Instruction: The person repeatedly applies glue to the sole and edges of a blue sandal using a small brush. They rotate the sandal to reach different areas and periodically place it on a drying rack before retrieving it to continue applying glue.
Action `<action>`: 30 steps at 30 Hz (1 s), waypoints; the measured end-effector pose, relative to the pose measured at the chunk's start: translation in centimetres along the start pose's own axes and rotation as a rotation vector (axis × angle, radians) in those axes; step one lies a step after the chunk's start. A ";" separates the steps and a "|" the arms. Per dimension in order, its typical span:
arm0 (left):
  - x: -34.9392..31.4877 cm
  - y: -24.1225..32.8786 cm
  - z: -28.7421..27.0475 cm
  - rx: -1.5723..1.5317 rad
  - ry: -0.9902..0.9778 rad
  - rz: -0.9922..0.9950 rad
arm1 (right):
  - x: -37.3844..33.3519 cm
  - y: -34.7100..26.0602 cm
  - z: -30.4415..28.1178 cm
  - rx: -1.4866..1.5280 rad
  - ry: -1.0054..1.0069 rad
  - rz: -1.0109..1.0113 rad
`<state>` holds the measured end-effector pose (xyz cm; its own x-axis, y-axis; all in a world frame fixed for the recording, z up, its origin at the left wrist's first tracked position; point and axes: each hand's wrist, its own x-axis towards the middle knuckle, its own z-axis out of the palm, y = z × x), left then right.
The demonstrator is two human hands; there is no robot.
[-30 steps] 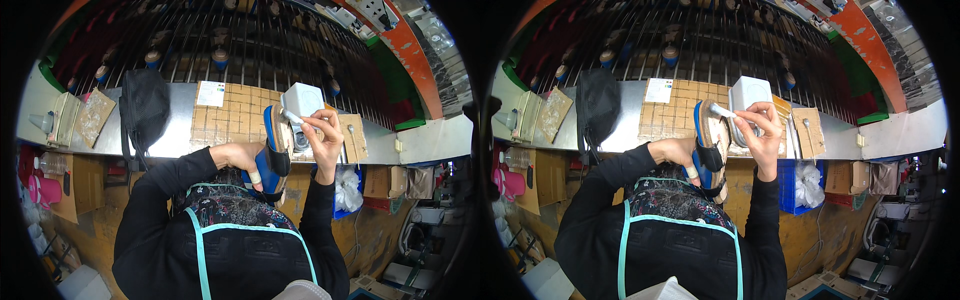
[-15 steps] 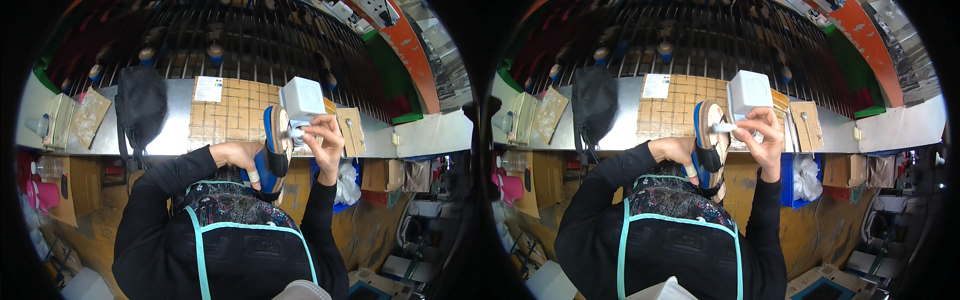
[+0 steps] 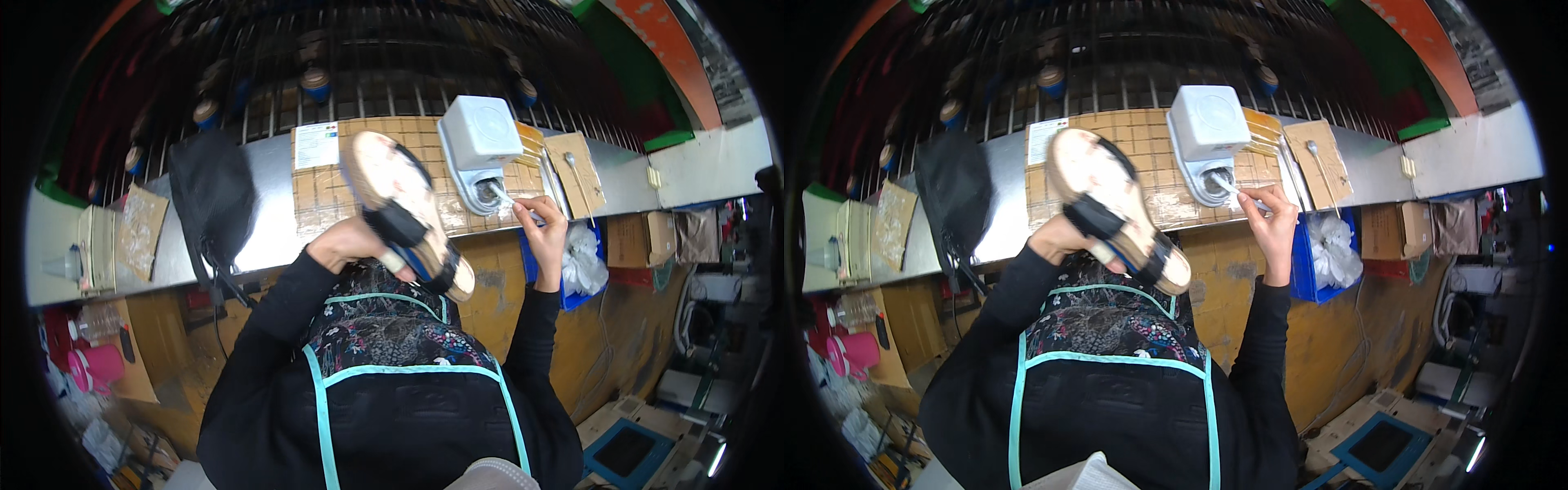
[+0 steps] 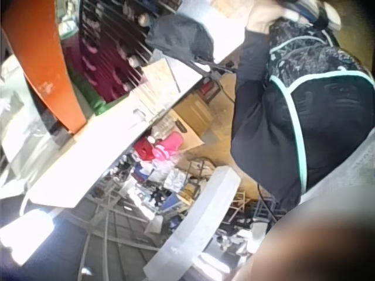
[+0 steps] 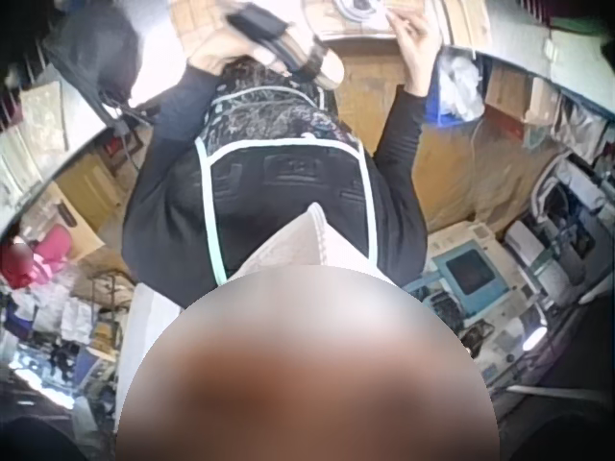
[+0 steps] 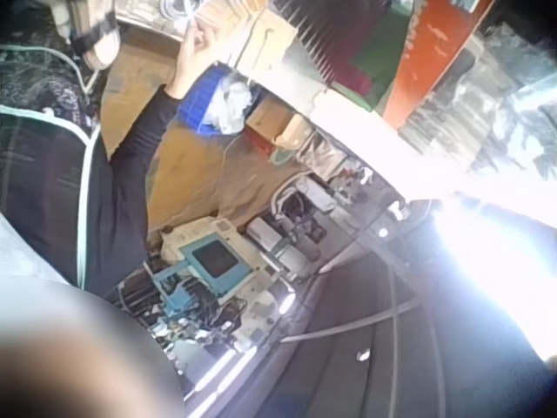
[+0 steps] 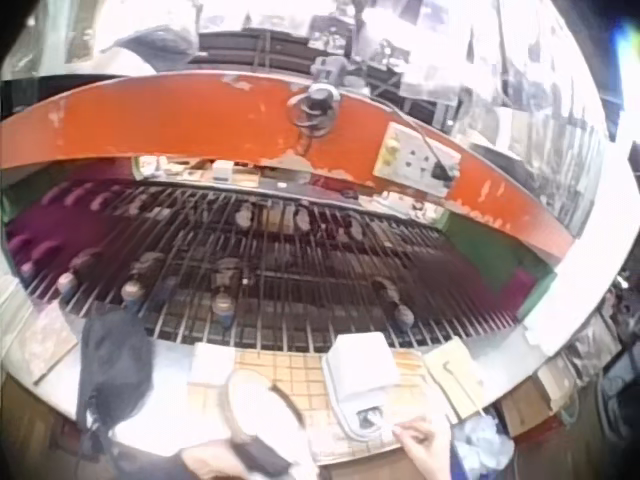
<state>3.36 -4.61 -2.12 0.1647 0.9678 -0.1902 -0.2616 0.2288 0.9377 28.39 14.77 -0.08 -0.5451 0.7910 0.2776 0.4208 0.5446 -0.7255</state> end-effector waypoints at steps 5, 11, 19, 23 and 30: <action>-1.6 -0.9 -0.8 -0.707 0.092 0.421 | -0.7 3.1 1.4 -0.491 0.188 -0.130; -1.8 0.8 -2.1 -1.101 -0.168 0.527 | -0.5 3.9 2.3 -0.587 0.188 -0.228; -1.3 0.7 -4.4 -0.852 -0.259 0.513 | -0.1 7.0 1.1 0.037 -0.167 0.494; -1.1 -0.2 -4.4 -0.710 -0.080 0.480 | -0.4 7.0 0.2 0.594 -0.303 0.633; 1.6 -1.7 -0.3 -0.651 0.522 0.184 | 0.1 -0.4 2.6 0.023 0.130 -0.041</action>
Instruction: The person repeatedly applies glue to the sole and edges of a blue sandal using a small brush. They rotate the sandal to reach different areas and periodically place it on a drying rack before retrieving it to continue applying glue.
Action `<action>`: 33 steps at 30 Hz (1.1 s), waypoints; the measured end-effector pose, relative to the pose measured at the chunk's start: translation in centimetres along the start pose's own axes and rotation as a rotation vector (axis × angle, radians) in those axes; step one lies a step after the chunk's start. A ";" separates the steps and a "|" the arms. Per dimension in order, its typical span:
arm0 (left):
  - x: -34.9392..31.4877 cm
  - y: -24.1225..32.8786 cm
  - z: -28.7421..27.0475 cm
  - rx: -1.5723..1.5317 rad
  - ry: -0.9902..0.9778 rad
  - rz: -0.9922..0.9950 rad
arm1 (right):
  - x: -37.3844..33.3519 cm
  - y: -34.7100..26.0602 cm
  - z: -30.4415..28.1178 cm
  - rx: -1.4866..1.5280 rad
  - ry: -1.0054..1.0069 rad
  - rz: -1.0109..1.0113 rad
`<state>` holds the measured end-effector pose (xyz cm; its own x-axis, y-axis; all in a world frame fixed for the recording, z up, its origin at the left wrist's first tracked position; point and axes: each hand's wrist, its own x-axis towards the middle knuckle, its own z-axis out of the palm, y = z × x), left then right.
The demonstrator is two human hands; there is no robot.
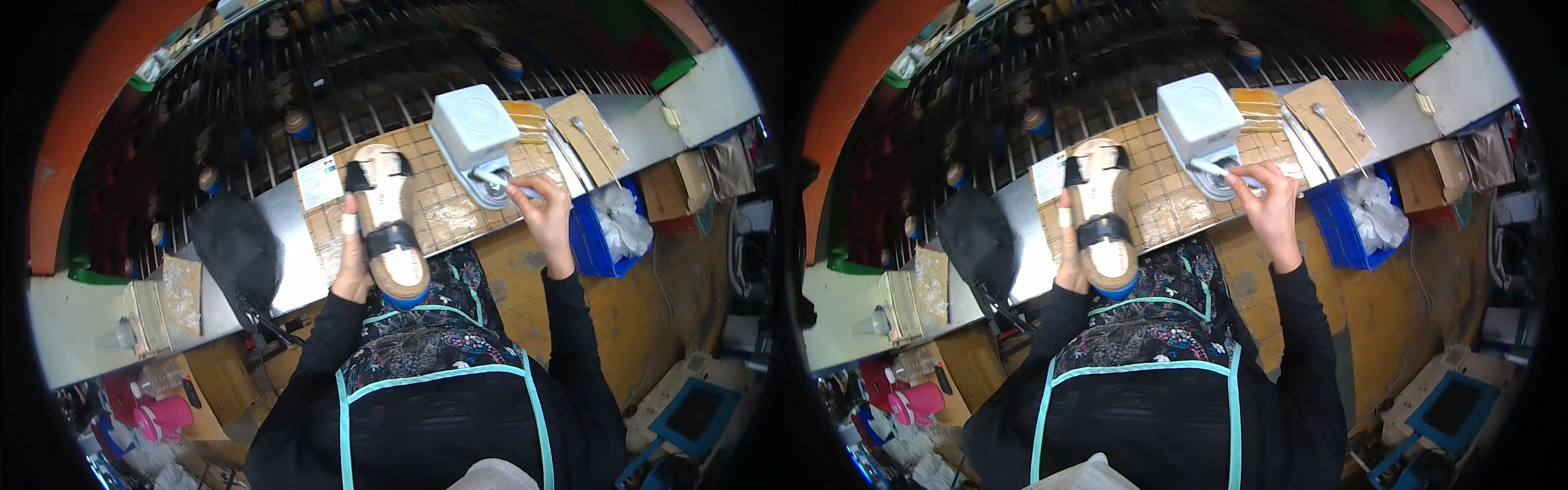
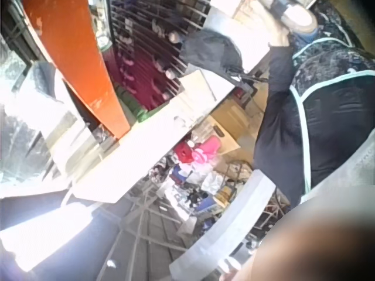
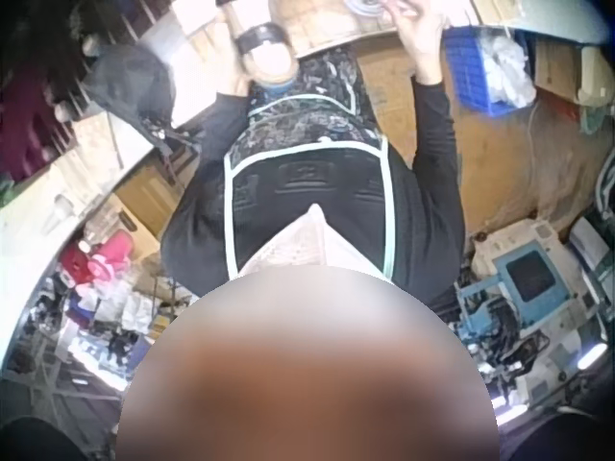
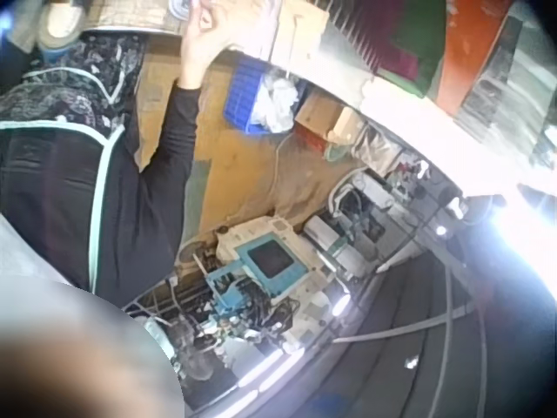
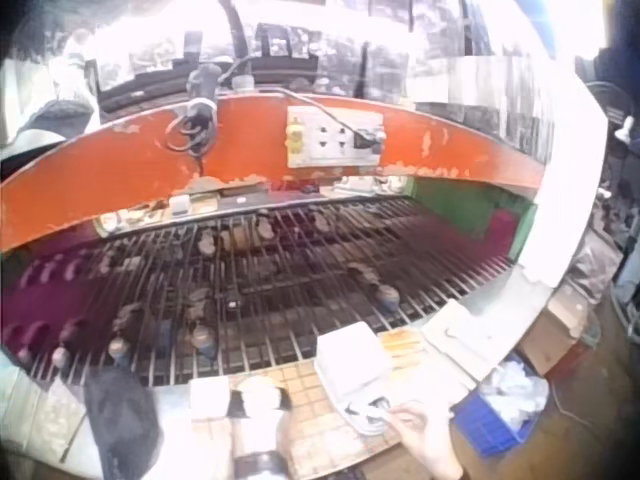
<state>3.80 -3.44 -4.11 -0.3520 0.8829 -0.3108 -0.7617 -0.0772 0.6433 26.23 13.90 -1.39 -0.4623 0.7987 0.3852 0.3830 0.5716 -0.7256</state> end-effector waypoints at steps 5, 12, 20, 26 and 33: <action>-0.7 0.7 2.1 0.031 -0.087 0.039 | -0.5 -7.6 1.7 0.012 0.171 -0.265; -2.2 2.0 1.5 0.315 -0.159 0.222 | -1.6 -10.8 5.0 0.296 0.072 -0.226; -3.5 2.5 0.5 0.517 -0.037 0.369 | -0.3 -11.9 6.3 0.235 0.056 -0.261; -3.9 2.7 0.1 0.553 -0.030 0.400 | 1.4 -12.5 6.8 0.176 0.065 -0.351; -3.9 3.0 -0.5 0.557 -0.037 0.371 | 2.7 -12.5 7.4 0.180 0.118 -0.428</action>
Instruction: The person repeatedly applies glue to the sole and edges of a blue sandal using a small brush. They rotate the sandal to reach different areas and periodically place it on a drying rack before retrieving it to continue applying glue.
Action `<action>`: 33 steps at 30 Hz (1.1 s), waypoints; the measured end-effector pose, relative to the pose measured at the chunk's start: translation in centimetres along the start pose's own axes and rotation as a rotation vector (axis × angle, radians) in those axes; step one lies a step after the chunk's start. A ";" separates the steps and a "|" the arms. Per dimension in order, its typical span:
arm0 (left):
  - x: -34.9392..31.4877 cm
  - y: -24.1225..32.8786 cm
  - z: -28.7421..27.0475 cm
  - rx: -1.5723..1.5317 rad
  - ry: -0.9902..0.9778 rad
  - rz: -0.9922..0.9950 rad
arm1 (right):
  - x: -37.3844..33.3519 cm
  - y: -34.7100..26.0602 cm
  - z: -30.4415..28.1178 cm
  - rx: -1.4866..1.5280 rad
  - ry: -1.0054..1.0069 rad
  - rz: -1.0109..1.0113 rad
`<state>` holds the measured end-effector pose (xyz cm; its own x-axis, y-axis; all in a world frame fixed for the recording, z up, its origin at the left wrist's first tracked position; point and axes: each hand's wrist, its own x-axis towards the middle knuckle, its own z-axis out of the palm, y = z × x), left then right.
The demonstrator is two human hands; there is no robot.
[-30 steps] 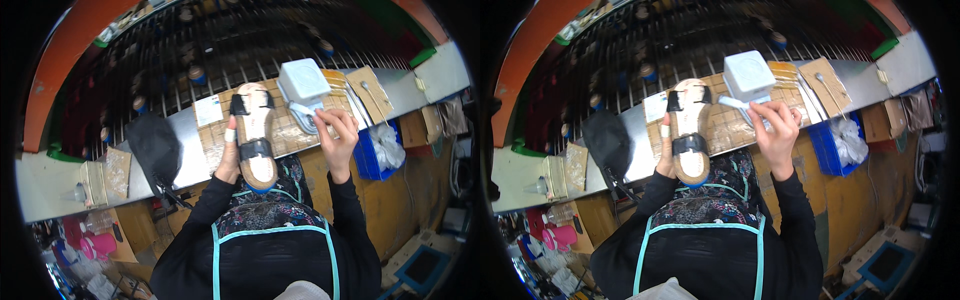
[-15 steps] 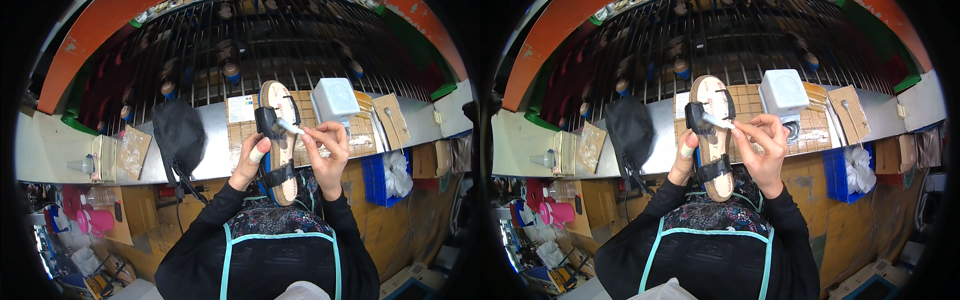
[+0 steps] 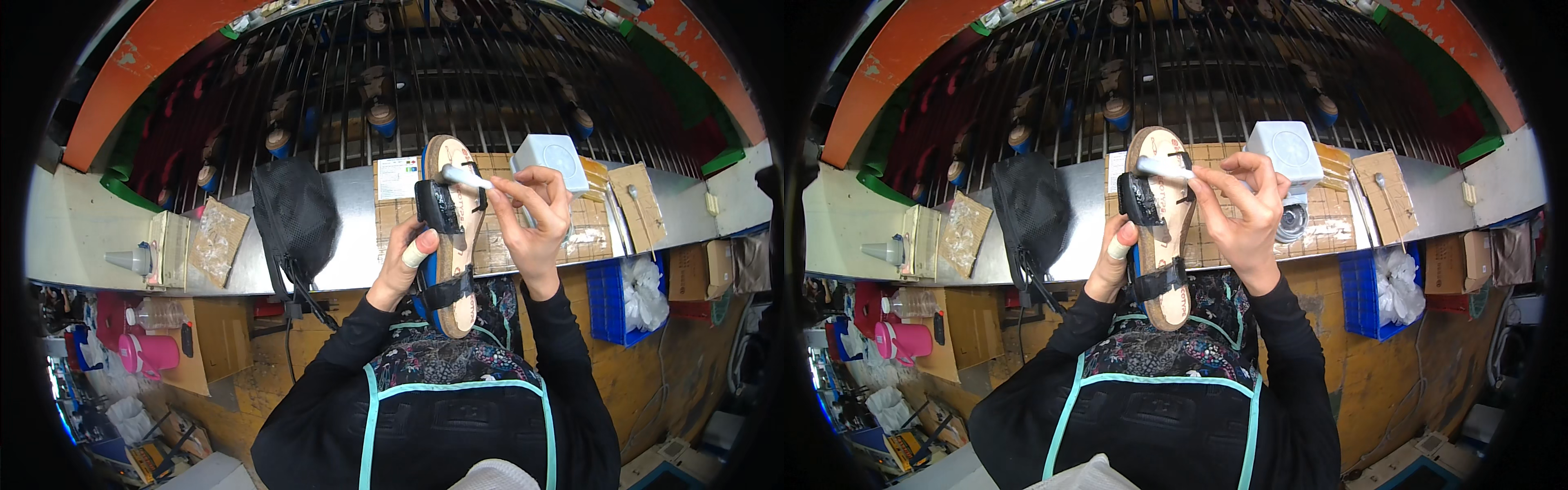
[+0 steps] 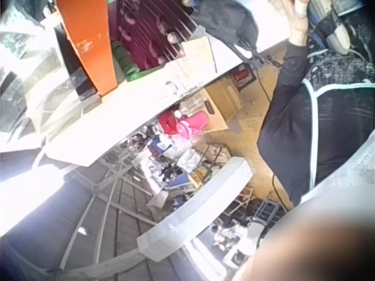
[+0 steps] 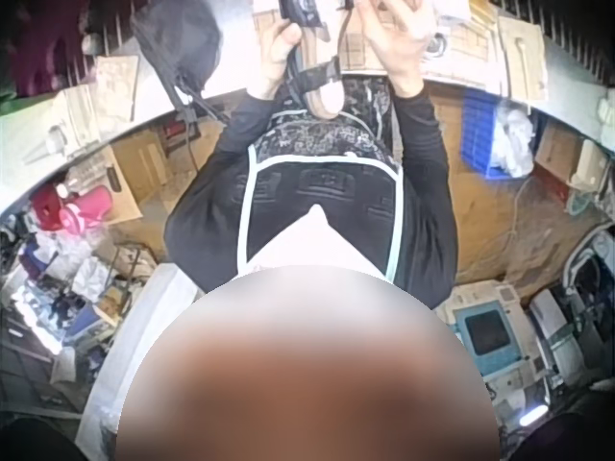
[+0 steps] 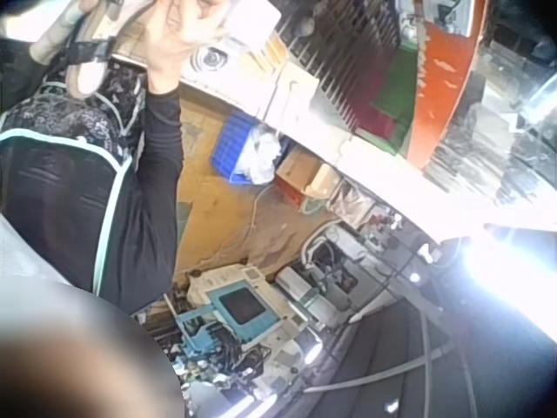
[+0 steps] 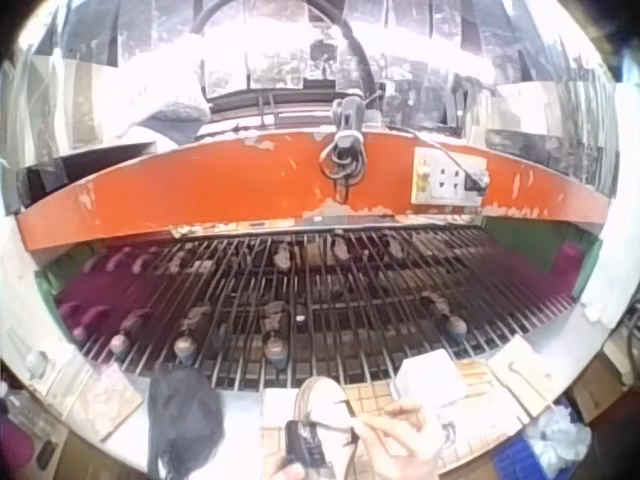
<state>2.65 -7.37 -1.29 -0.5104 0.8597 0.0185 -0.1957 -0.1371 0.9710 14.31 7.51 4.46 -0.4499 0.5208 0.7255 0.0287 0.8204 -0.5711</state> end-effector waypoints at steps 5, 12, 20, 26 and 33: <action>-0.1 0.4 -0.4 -0.126 -0.023 -0.076 | -0.1 0.8 -0.9 0.058 -0.140 -0.039; 0.4 1.1 0.0 -0.251 -0.080 -0.096 | 0.4 1.6 -2.6 0.024 -0.277 -0.214; 0.6 1.4 1.4 -0.402 0.022 -0.145 | -2.9 1.1 -1.6 0.157 -0.085 0.184; 1.0 0.8 1.6 -0.393 0.083 -0.144 | -5.6 -0.6 -1.7 0.350 -0.140 0.331; 0.6 0.3 1.8 -0.232 0.080 -0.092 | -4.7 -0.6 -1.1 0.131 -0.047 0.258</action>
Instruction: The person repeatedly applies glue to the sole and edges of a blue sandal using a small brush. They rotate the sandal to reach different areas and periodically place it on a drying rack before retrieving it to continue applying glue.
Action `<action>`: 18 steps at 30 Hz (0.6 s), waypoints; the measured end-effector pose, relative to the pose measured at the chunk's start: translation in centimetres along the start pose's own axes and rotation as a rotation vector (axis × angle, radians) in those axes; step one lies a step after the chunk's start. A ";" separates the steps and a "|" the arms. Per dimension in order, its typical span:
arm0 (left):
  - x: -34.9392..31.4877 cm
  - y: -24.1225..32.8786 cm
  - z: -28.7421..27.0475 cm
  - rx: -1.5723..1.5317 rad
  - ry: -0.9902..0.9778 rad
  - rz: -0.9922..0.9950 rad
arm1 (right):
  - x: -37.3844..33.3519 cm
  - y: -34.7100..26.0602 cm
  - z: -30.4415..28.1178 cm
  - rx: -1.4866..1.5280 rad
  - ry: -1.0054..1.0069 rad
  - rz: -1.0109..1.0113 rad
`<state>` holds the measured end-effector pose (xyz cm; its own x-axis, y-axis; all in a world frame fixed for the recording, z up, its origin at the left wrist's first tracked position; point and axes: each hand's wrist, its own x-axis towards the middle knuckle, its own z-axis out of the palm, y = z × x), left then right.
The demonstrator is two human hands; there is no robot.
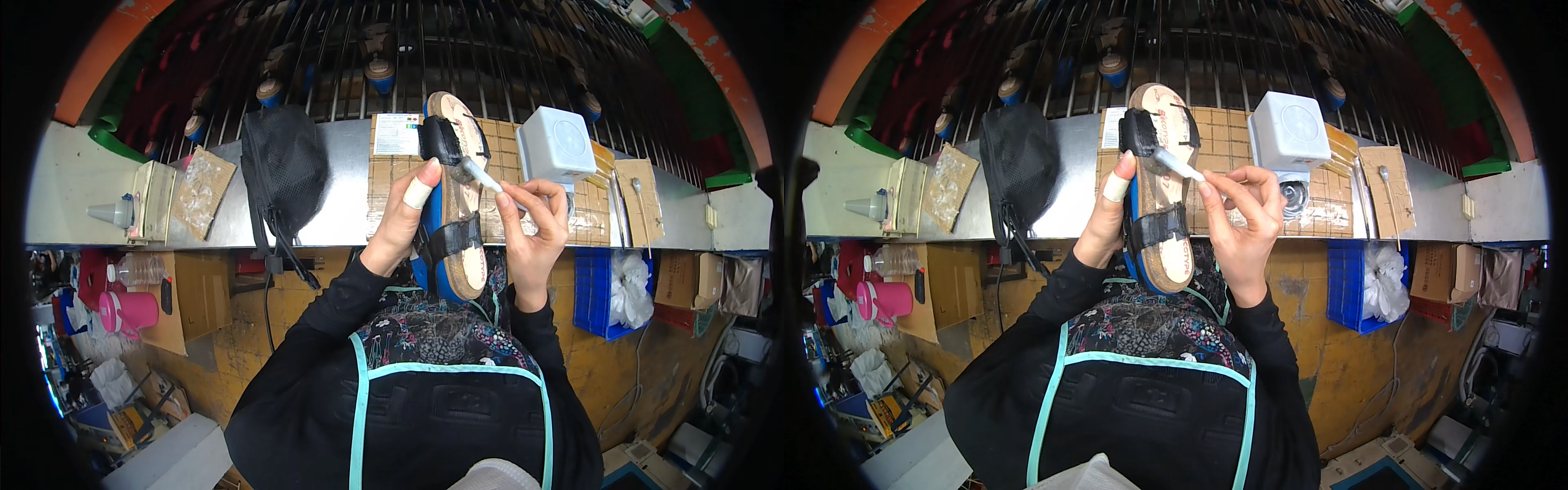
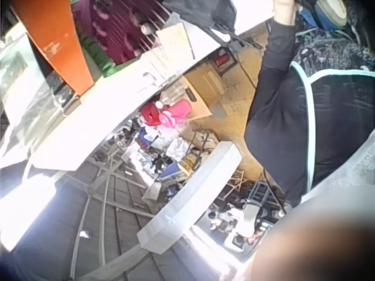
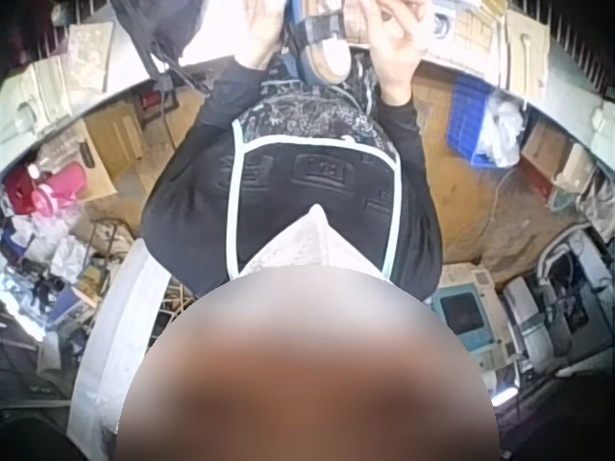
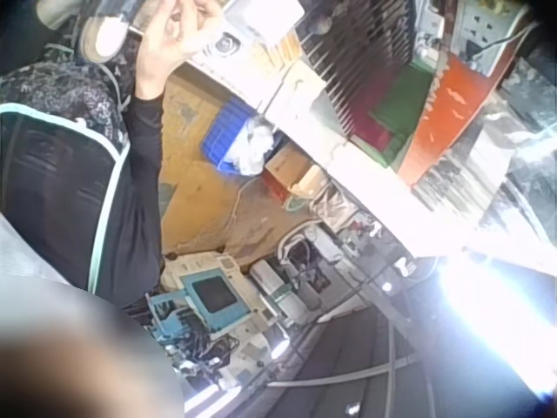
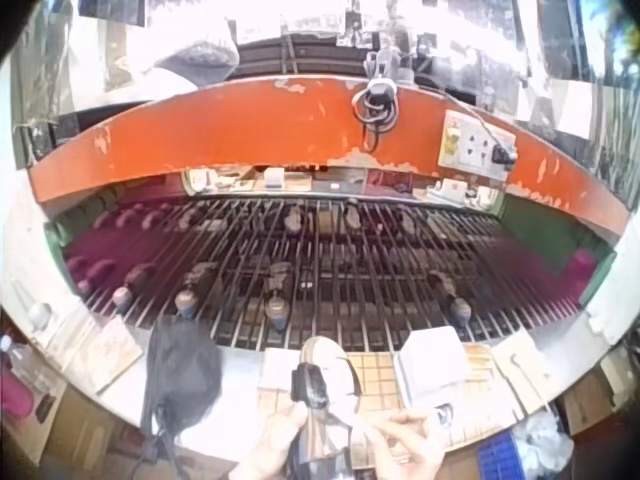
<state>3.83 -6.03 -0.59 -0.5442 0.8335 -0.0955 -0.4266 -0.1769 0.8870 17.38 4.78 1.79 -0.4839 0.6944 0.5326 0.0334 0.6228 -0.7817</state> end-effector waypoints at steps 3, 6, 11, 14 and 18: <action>-0.1 0.2 -0.1 0.032 -0.007 0.014 | 0.4 0.0 0.2 -0.151 0.059 -0.141; -0.2 0.5 -0.3 0.062 -0.006 0.018 | 0.7 0.3 0.4 -0.255 0.153 -0.332; 0.0 1.0 -0.8 0.064 0.007 0.031 | 0.4 0.8 0.0 -0.119 0.017 -0.238; 0.2 1.2 -1.1 0.052 -0.016 0.001 | 0.0 0.9 -0.3 -0.073 -0.042 -0.189; 0.4 1.4 -1.2 0.040 -0.005 0.032 | -0.5 0.7 -0.8 -0.067 -0.095 -0.177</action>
<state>2.17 -6.53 0.08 -0.5534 0.8304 -0.0646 -0.3794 -0.1823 0.9071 18.33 5.16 1.29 -0.5679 0.5365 0.6242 -0.0029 0.7571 -0.6533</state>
